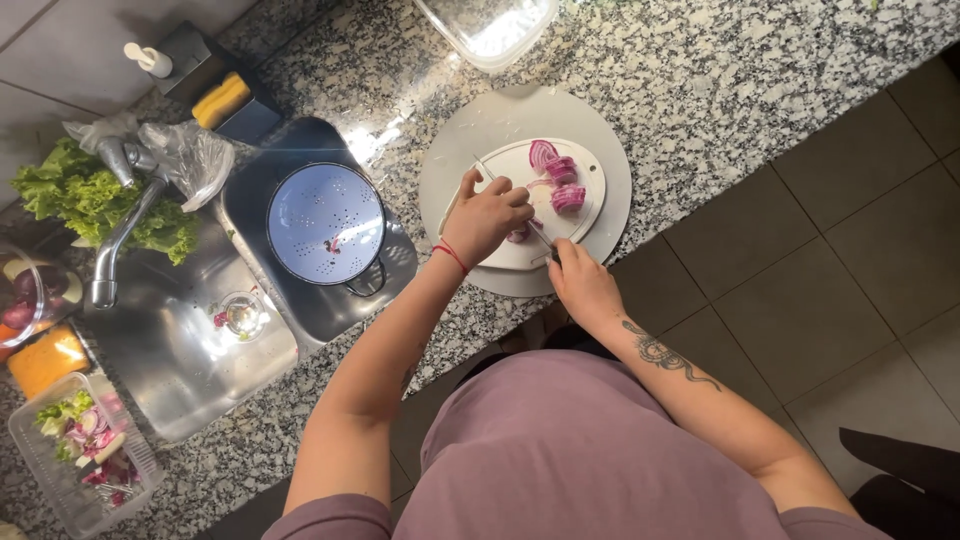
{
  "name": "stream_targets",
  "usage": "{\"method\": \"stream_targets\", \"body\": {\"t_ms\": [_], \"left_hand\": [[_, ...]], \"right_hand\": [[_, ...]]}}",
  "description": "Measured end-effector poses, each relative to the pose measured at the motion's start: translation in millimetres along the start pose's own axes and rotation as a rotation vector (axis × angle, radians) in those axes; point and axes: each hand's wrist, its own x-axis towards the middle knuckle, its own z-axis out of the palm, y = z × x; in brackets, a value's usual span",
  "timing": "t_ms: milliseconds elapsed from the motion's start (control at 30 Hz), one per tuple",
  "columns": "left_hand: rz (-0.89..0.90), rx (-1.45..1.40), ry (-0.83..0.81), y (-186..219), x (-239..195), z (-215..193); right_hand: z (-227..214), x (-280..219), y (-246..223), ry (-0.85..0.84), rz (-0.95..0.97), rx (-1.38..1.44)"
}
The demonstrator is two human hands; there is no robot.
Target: The person slices red onions on a cutting board using a knife, then transfers the pieces to a plate. They wash the cutting board and knife in the sink, wipe the countertop with a sponge, and finally stir a pot of grains on the stove.
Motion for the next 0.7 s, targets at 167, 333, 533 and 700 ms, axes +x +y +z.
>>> {"method": "stream_targets", "body": {"t_ms": [167, 333, 533, 700], "left_hand": [[0.002, -0.018, -0.010, 1, 6, -16], [-0.162, -0.268, -0.040, -2, 15, -69], [-0.338, -0.278, 0.014, -5, 1, -54], [-0.278, -0.328, -0.080, 10, -4, -44]], "right_hand": [[-6, 2, 1, -0.025, 0.037, 0.094], [-14, 11, 8, -0.049, 0.132, 0.279], [-26, 16, 2, -0.068, 0.291, 0.563], [-29, 19, -6, -0.039, 0.360, 0.697]]}}
